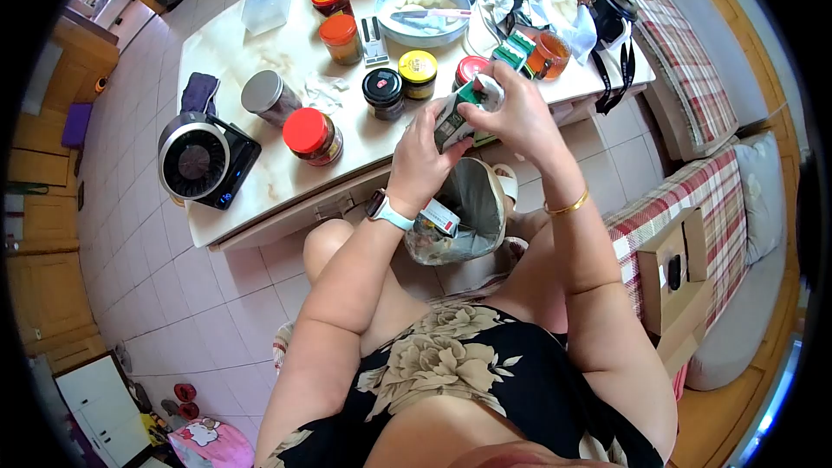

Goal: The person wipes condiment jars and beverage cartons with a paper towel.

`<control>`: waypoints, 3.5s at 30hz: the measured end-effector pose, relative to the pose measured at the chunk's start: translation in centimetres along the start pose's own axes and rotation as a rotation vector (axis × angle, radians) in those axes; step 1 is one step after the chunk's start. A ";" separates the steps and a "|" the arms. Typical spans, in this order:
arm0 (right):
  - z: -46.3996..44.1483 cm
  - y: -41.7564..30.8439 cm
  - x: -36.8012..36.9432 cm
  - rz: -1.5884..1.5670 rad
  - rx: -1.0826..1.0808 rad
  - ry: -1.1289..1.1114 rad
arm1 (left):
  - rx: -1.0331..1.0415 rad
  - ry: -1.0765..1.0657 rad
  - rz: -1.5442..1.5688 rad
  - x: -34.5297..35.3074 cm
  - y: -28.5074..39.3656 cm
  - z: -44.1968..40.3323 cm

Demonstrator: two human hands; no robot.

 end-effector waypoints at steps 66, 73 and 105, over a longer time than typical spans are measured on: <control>1.7 4.8 5.5 -1.180 0.222 -0.151 | -0.817 -0.019 1.324 2.7 0.8 0.3; 1.3 5.1 5.7 -0.857 0.116 0.110 | -0.371 -0.002 0.709 4.5 1.1 0.9; 2.9 3.1 3.3 -0.734 -0.104 -0.234 | -0.020 -0.102 0.110 1.4 1.1 -0.9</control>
Point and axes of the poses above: each hand's wrist, its own z-axis away from the middle knuckle, its own x-axis out of the palm, y = z × x, the point moved 1 cm from there along -z, towards the middle knuckle, and after that the axes turned 15 degrees about x, right-handed, at the moved point
